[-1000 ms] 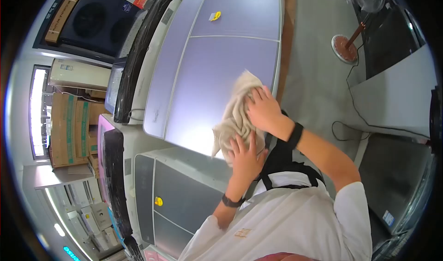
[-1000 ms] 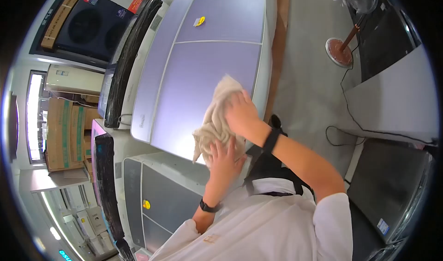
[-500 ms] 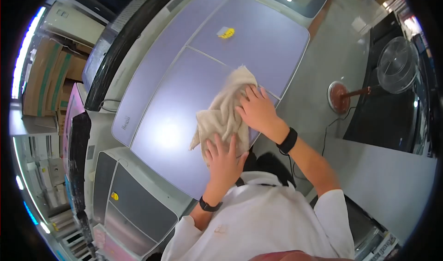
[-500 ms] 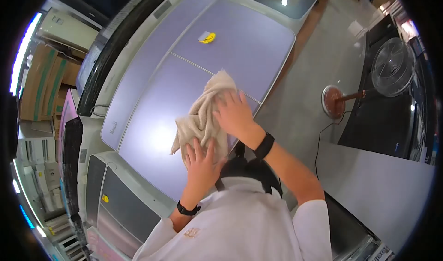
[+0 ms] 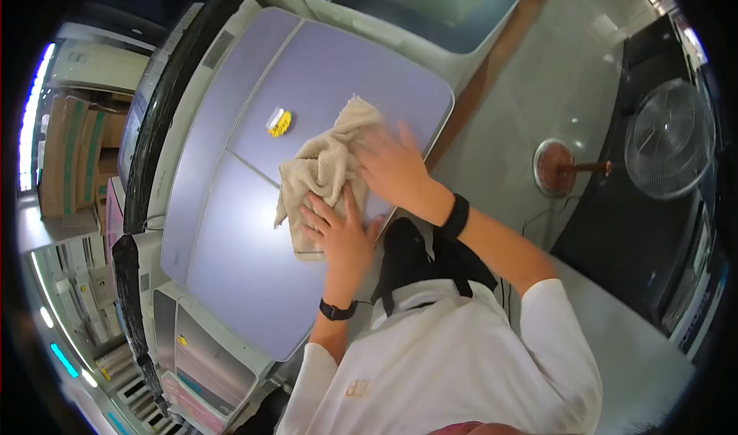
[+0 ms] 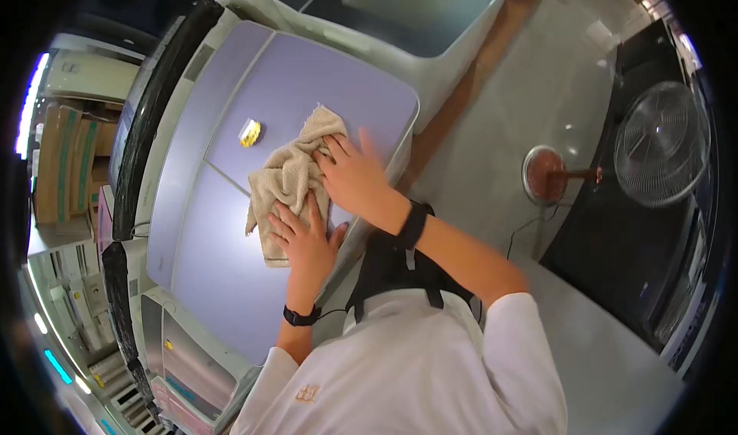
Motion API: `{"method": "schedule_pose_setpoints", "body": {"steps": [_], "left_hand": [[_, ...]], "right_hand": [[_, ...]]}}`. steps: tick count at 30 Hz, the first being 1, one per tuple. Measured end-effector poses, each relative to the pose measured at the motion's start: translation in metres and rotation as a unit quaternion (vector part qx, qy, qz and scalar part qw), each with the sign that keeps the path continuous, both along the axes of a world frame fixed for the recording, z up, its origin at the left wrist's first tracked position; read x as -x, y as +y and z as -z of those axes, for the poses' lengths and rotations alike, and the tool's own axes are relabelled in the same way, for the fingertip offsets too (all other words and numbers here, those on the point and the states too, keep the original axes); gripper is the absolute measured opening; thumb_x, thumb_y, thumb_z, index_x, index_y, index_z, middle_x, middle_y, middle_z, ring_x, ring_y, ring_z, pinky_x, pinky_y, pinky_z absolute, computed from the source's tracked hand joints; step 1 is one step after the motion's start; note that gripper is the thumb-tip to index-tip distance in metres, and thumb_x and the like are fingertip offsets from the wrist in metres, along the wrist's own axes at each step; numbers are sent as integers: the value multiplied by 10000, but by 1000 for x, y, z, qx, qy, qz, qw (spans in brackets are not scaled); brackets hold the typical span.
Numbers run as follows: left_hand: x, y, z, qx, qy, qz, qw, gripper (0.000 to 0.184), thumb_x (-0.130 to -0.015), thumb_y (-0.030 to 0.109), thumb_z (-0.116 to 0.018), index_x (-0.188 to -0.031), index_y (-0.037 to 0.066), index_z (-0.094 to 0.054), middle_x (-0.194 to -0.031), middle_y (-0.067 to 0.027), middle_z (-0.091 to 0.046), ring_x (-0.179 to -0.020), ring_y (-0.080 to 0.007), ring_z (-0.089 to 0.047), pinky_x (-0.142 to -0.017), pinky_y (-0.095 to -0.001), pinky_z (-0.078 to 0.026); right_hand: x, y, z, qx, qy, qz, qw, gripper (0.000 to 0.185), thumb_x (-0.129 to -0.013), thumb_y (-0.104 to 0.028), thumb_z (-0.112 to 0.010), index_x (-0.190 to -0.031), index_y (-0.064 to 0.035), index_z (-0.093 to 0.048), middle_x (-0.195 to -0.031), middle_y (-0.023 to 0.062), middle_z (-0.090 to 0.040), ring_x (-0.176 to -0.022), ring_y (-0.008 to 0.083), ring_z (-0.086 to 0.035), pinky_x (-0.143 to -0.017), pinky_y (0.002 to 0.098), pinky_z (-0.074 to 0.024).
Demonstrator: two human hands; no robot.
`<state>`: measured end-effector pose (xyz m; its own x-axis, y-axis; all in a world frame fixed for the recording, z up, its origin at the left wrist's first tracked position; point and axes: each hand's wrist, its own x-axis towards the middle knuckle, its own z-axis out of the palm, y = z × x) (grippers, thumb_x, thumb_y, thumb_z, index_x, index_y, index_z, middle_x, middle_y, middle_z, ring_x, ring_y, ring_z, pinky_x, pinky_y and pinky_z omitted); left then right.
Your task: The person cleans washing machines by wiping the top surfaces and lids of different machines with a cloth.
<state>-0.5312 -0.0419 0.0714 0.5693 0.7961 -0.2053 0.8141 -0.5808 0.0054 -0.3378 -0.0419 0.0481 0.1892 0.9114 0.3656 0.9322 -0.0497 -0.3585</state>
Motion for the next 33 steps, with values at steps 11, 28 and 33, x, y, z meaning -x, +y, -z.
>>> {"method": "schedule_pose_setpoints", "body": {"steps": [11, 28, 33], "left_hand": [[-20, -30, -2, -4, -38, -42, 998, 888, -864, 595, -767, -1605, 225, -451, -1687, -351, -138, -1500, -670, -157, -1115, -807, -257], [-92, 10, -10, 22, -111, -156, 981, 687, -932, 549, -722, -1541, 307, -513, -1668, -330, -243, -1448, -669, -295, -1025, -783, -416], [-74, -26, -19, 44, -100, -117, 987, 585, -937, 398, -719, -1473, 230, -557, -1642, -306, -297, -1434, -624, -349, -986, -766, -437]], "right_hand": [[-55, -47, -15, 63, 70, -91, 991, 363, -958, -229, -666, -1288, -81, -686, -1364, 127, -647, -1323, 281, -578, -1200, 590, -330], [-123, 25, 2, 53, 14, -173, 983, 457, -958, -293, -673, -1353, -63, -664, -1417, 173, -639, -1348, 356, -557, -1209, 598, -316], [-148, -16, -14, 145, 53, -176, 972, 440, -1010, -256, -629, -1414, -80, -635, -1468, 175, -615, -1372, 370, -555, -1230, 619, -266]]}}
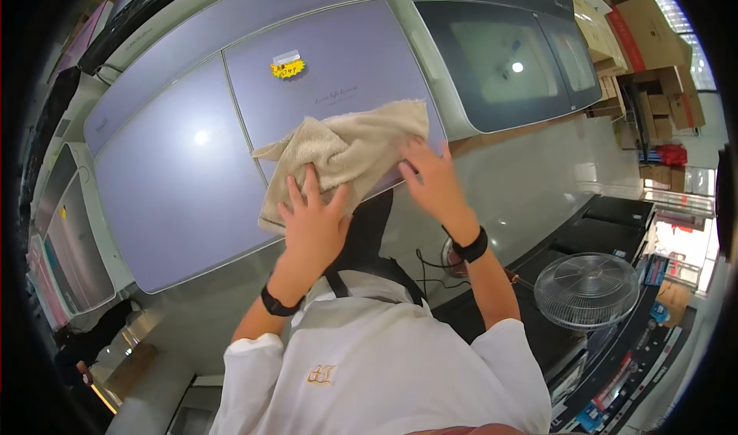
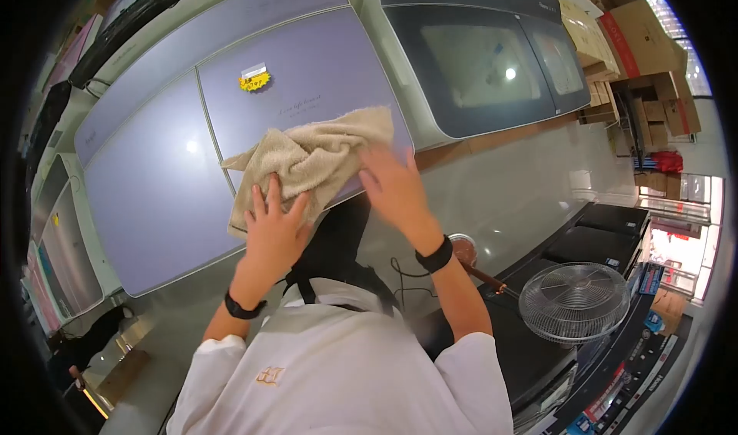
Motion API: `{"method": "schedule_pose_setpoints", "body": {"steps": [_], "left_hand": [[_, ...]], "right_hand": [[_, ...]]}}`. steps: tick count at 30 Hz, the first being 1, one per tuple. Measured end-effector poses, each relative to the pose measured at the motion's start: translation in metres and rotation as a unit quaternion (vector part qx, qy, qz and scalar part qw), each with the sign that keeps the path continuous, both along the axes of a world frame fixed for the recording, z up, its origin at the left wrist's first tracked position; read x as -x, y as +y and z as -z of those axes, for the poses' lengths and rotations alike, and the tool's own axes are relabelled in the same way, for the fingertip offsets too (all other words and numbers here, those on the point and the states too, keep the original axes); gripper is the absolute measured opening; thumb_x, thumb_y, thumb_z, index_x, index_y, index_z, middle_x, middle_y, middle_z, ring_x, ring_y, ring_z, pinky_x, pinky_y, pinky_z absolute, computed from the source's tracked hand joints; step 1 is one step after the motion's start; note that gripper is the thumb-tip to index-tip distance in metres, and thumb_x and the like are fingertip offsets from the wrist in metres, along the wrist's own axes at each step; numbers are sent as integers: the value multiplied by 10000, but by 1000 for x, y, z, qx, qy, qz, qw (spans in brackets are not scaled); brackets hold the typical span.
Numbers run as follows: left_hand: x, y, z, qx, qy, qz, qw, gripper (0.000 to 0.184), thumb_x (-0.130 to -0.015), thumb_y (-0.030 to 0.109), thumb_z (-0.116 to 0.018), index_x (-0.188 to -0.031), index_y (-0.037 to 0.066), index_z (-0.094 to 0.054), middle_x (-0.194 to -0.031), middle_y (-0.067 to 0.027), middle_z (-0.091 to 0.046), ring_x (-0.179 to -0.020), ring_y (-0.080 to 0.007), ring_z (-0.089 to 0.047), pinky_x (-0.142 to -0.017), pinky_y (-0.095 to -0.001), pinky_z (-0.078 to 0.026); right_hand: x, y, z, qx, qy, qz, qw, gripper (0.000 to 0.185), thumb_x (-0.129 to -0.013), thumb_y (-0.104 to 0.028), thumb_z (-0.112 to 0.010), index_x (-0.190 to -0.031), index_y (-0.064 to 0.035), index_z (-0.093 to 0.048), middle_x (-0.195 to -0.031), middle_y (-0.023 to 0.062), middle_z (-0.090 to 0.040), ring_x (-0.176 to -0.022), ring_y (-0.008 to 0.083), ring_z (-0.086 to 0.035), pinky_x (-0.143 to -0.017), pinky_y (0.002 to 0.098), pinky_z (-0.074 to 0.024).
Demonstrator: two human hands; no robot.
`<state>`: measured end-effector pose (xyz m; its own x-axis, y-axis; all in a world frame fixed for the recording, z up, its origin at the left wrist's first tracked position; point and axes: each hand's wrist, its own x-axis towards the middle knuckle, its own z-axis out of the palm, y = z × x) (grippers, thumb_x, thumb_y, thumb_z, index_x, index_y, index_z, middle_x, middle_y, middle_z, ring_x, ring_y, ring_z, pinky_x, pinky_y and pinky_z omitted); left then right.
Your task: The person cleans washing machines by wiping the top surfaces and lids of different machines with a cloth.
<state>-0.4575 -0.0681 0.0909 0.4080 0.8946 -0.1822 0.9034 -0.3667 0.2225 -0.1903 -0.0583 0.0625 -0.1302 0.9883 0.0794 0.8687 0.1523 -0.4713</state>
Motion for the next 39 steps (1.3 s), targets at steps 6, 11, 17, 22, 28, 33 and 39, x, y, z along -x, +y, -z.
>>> {"method": "schedule_pose_setpoints", "body": {"steps": [6, 11, 17, 22, 28, 33, 39], "left_hand": [[-8, 71, -3, -39, -112, -40, 992, 573, -933, 271, -698, -1465, 130, -539, -1607, -247, -401, -1455, -504, -397, -1038, -727, -417], [-9, 43, 23, -118, -94, -83, 985, 632, -928, 283, -716, -1508, 133, -515, -1646, -226, -366, -1513, -470, -340, -1143, -716, -315], [35, -60, 4, -6, -70, -92, 993, 709, -939, 299, -725, -1590, 188, -466, -1711, -215, -269, -1573, -456, -255, -1214, -699, -207], [56, -52, 13, -34, -24, -152, 987, 632, -995, 346, -657, -1581, 183, -488, -1723, -217, -240, -1576, -465, -239, -1221, -703, -176], [60, -24, 19, -116, 28, -192, 974, 587, -1019, 323, -583, -1561, 115, -499, -1745, -183, -209, -1596, -452, -190, -1223, -708, -163], [103, -62, 21, -58, 101, -232, 966, 553, -965, 188, -555, -1498, 39, -543, -1754, -144, -207, -1611, -415, -166, -1229, -705, -145], [115, -10, 31, -147, 53, -292, 944, 523, -940, 158, -565, -1422, -45, -577, -1697, -147, -315, -1563, -403, -285, -1208, -673, -225]], "right_hand": [[-6, 84, 3, -39, -41, 59, 997, 415, -1051, -317, -589, -1366, -55, -656, -1381, 165, -674, -1286, 375, -611, -1198, 551, -348], [45, 74, 2, 19, 113, -24, 993, 322, -1000, -265, -635, -1189, -8, -680, -1304, 216, -662, -1207, 441, -608, -1179, 608, -352], [63, -29, -18, 29, 51, -113, 992, 326, -980, -181, -654, -1253, -5, -677, -1448, 247, -605, -1397, 462, -513, -1219, 602, -299], [48, 9, -2, 8, 57, -18, 998, 363, -994, -147, -641, -1344, -55, -679, -1551, 167, -554, -1473, 364, -477, -1266, 581, -233], [129, 40, 4, -65, 4, -85, 994, 406, -901, -203, -704, -1259, -10, -704, -1465, 257, -568, -1413, 431, -483, -1184, 583, -346], [152, -41, -8, -49, 98, -162, 981, 366, -895, -212, -712, -1195, -3, -727, -1439, 252, -582, -1378, 413, -512, -1145, 571, -386], [146, 16, -11, -31, -11, -126, 991, 438, -934, -226, -688, -1310, -2, -682, -1475, 260, -564, -1374, 431, -513, -1142, 555, -387]]}}
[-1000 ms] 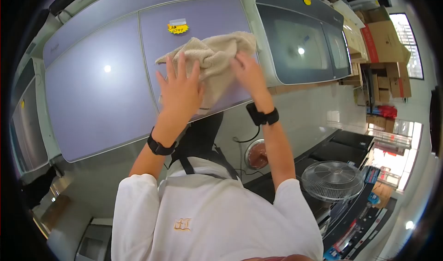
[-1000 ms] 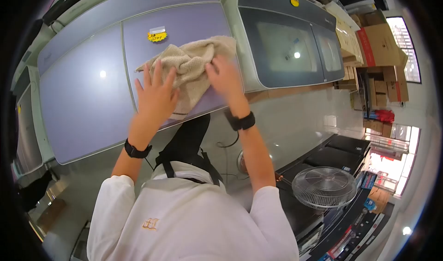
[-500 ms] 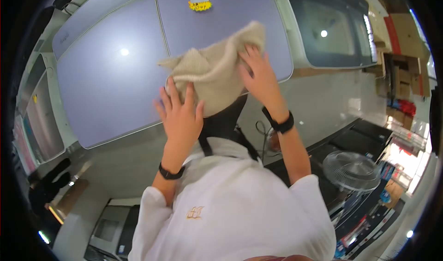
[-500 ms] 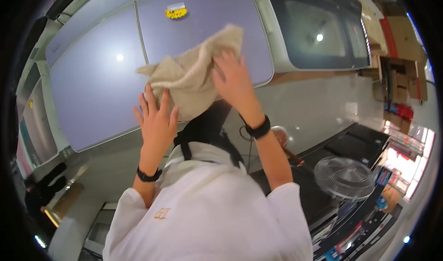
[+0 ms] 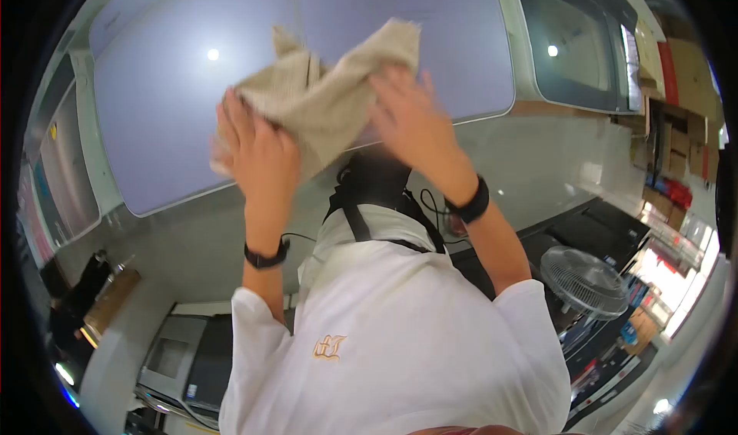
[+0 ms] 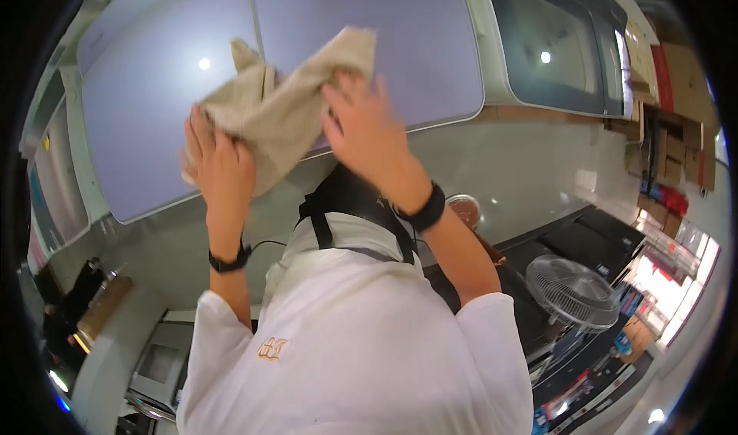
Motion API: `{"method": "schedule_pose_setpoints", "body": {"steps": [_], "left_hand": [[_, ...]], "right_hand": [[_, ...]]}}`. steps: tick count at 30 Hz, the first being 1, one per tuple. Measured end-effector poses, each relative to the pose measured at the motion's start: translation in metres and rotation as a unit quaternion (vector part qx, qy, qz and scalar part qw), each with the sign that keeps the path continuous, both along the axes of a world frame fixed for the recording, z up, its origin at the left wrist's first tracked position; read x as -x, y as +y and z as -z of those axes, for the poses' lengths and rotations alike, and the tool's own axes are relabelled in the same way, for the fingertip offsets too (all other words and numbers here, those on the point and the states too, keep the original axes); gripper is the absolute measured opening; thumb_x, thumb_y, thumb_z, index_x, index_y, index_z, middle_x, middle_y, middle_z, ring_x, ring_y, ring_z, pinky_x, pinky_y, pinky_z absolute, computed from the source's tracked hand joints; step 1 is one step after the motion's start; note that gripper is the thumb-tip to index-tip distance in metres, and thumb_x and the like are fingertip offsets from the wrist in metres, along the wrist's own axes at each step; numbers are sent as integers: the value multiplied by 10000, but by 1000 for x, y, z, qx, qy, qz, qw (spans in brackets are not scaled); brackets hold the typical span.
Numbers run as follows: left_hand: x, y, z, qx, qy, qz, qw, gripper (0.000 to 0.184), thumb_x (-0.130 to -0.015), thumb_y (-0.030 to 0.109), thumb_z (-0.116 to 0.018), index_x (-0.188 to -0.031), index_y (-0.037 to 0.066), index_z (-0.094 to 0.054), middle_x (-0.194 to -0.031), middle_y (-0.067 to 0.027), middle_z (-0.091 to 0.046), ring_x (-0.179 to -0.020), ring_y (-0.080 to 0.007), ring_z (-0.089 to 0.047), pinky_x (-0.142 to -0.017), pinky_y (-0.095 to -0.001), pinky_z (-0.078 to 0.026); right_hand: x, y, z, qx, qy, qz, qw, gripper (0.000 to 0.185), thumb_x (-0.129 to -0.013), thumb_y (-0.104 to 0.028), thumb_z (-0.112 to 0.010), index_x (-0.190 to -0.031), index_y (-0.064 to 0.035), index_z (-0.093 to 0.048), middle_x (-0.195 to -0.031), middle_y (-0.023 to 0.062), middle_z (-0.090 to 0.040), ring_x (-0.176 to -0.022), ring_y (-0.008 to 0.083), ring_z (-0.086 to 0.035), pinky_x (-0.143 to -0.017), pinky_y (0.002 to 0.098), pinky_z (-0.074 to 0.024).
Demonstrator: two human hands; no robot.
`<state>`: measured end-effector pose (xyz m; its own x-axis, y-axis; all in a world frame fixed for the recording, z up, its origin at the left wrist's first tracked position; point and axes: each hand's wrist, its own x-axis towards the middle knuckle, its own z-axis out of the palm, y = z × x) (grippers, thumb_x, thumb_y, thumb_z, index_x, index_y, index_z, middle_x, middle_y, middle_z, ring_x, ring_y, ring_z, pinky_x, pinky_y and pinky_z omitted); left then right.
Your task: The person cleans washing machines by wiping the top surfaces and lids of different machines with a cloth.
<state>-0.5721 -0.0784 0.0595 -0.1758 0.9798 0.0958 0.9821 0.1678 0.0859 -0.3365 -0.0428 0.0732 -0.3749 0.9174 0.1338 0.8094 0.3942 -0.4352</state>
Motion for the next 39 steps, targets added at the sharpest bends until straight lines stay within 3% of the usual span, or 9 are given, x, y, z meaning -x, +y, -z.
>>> {"method": "schedule_pose_setpoints", "body": {"steps": [3, 7, 13, 22, 25, 31, 37, 38, 39], "left_hand": [[-12, 16, -10, -40, -77, -36, 996, 511, -932, 168, -592, -1388, -60, -597, -1639, -156, -397, -1528, -402, -349, -1194, -644, -277], [-32, -18, 2, -17, -199, -12, 980, 521, -937, 193, -618, -1394, -55, -596, -1613, -174, -434, -1525, -414, -353, -1207, -631, -272], [-1, -76, 4, 36, -140, 5, 990, 583, -977, 218, -628, -1491, -29, -509, -1652, -252, -356, -1550, -445, -300, -1218, -647, -252], [34, 21, -3, 28, -78, -80, 993, 639, -1039, 359, -559, -1585, 50, -433, -1673, -244, -327, -1546, -496, -271, -1141, -733, -308], [29, -5, -2, 46, -52, -48, 996, 662, -1031, 358, -580, -1597, 55, -420, -1677, -242, -316, -1543, -516, -259, -1131, -743, -319], [53, -81, -9, 63, -121, -6, 991, 677, -1021, 356, -609, -1601, 65, -416, -1677, -269, -295, -1538, -530, -257, -1139, -752, -300], [78, -3, -11, 96, -148, 12, 984, 684, -1040, 462, -574, -1622, 143, -404, -1704, -261, -251, -1550, -553, -209, -1155, -783, -238], [81, 16, -7, 105, -126, 6, 986, 693, -1045, 502, -555, -1626, 157, -400, -1711, -253, -243, -1553, -551, -203, -1161, -790, -223], [81, 29, -13, 33, -111, 62, 991, 676, -1024, 320, -506, -1427, -219, -447, -1447, -468, -467, -1425, -566, -422, -1238, -573, -299]], "right_hand": [[24, 44, 13, -99, -17, -16, 995, 459, -939, -223, -676, -1342, -4, -659, -1465, 259, -570, -1369, 439, -514, -1141, 551, -387], [54, 18, -3, -12, -12, -115, 993, 450, -939, -210, -675, -1344, -12, -659, -1467, 262, -567, -1378, 444, -505, -1157, 557, -375], [21, -28, -12, 36, -58, -134, 989, 458, -946, -190, -678, -1373, -30, -651, -1486, 240, -556, -1405, 424, -492, -1178, 581, -360], [92, 68, -4, -77, -171, -167, 968, 527, -890, -159, -695, -1380, 15, -609, -1434, 251, -566, -1326, 418, -529, -1104, 536, -436], [93, 32, -15, -68, -175, -283, 941, 544, -900, -215, -721, -1392, -9, -611, -1470, 261, -542, -1361, 432, -506, -1129, 536, -422], [51, 1, -42, 84, -153, -255, 951, 567, -940, -369, -733, -1425, -98, -620, -1544, 213, -511, -1447, 406, -461, -1192, 593, -341], [86, 131, -12, 15, -195, -198, 960, 588, -986, -462, -669, -1472, -138, -600, -1603, 197, -469, -1492, 378, -437, -1221, 691, -238], [101, 144, -13, 15, -171, -252, 952, 668, -949, -495, -679, -1509, -149, -562, -1599, 218, -472, -1485, 420, -430, -1218, 622, -296], [110, 152, -12, 15, -148, -301, 942, 751, -912, -528, -688, -1546, -160, -524, -1596, 239, -476, -1477, 462, -422, -1216, 554, -355]]}}
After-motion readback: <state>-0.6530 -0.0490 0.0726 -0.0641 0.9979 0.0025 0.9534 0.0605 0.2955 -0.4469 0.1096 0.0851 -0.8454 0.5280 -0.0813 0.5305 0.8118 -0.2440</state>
